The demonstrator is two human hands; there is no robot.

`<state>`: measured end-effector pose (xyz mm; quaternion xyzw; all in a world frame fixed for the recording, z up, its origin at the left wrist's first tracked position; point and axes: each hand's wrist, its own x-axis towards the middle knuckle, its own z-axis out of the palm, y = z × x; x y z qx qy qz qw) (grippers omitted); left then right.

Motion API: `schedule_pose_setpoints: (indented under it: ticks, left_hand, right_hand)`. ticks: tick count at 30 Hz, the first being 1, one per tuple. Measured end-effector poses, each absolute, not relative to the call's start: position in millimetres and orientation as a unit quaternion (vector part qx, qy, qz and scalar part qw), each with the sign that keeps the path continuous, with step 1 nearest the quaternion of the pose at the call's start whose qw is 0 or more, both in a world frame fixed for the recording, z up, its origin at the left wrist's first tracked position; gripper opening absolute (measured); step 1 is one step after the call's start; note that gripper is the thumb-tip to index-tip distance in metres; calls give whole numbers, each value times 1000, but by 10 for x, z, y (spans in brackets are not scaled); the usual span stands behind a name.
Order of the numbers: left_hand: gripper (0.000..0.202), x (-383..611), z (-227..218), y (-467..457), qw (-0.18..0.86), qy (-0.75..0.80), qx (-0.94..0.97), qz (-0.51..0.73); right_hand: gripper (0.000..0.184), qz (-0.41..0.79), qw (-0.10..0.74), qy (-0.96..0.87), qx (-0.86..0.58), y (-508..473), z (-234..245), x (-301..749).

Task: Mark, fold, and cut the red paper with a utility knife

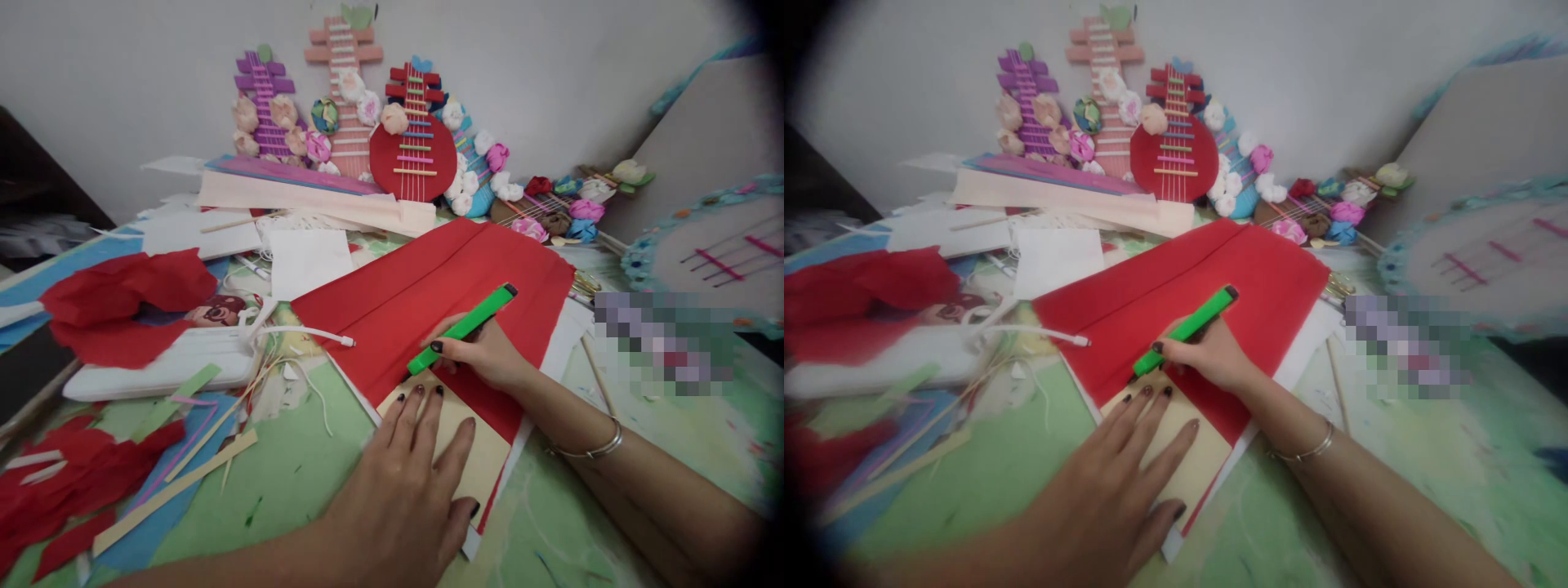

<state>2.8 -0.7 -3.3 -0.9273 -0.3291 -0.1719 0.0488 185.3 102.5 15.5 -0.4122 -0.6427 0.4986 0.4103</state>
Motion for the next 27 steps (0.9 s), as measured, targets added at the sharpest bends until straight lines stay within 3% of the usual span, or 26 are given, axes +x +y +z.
schedule_pose_setpoints:
  ticks: [27]
  left_hand:
    - [57, 32, -10, -6, 47, -330, -928, -165]
  right_hand:
    - [21, 481, 413, -648, -422, 1088, 85, 1948]
